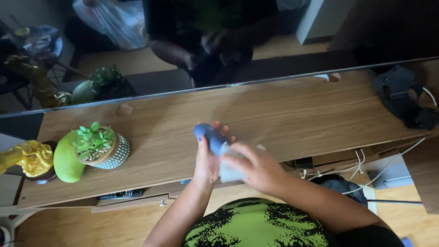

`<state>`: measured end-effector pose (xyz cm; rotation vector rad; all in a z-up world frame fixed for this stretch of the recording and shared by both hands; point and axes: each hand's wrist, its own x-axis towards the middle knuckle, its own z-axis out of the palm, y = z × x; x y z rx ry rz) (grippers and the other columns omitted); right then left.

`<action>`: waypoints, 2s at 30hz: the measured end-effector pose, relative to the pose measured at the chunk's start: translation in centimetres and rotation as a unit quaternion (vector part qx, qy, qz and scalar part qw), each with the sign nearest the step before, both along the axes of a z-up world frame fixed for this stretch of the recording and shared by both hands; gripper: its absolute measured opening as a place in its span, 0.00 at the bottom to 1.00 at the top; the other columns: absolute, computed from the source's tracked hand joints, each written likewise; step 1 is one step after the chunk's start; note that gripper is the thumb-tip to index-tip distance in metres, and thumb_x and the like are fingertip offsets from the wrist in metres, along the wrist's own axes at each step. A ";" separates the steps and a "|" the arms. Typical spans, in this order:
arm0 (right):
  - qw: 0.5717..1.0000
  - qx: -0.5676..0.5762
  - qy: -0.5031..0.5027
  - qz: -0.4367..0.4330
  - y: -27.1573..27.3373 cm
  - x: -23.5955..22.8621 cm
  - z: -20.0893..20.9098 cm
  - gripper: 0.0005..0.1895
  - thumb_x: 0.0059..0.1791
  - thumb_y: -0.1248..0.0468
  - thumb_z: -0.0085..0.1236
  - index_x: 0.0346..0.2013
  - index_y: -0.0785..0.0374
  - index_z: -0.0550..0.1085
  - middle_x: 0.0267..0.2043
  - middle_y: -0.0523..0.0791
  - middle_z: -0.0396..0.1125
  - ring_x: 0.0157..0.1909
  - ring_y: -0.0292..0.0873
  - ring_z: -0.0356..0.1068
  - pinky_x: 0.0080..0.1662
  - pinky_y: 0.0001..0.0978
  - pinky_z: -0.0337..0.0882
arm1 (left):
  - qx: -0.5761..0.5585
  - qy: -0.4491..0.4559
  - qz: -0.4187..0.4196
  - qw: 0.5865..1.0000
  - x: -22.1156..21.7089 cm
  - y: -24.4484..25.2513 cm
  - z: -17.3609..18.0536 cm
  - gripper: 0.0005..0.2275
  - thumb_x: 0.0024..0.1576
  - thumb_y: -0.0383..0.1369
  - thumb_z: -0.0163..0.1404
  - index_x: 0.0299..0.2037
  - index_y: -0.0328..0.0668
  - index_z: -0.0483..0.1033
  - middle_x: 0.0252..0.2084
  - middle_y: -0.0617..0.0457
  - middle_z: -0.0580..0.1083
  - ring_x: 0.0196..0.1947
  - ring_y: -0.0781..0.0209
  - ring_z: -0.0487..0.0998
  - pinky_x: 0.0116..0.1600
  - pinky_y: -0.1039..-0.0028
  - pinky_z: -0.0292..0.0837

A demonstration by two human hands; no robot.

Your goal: Wiping and cleaning various household objects including a small plant, electronic devices, and shoes with a cloth.

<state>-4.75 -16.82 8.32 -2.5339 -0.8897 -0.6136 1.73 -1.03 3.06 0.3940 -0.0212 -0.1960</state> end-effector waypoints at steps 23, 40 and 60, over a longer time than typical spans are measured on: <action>0.994 0.002 0.011 0.105 6.3 7.6 4.3 0.39 0.50 0.59 0.57 0.73 0.65 0.57 0.76 0.58 0.47 0.76 0.63 0.46 0.68 0.62 0.54 | -0.131 0.126 0.012 0.983 -0.4 0.8 2.8 0.30 0.57 0.58 0.46 0.63 0.47 0.68 0.64 0.43 0.66 0.61 0.45 0.65 0.64 0.59 0.60; 0.986 0.124 0.029 0.109 3.4 6.0 3.4 0.37 0.50 0.59 0.58 0.71 0.68 0.58 0.74 0.65 0.49 0.73 0.72 0.49 0.67 0.60 0.56 | 0.027 0.175 -0.099 0.979 0.3 1.9 2.6 0.37 0.50 0.69 0.47 0.61 0.53 0.76 0.58 0.44 0.76 0.54 0.47 0.78 0.60 0.57 0.74; 0.975 0.152 0.104 0.120 -2.8 -0.7 11.7 0.18 0.47 0.56 0.63 0.50 0.54 0.77 0.68 0.49 0.63 0.62 0.58 0.66 0.60 0.52 0.65 | 0.357 -0.321 -0.053 0.876 -2.7 -1.6 -1.1 0.31 0.47 0.28 0.68 0.62 0.40 0.71 0.61 0.41 0.70 0.59 0.51 0.72 0.61 0.59 0.70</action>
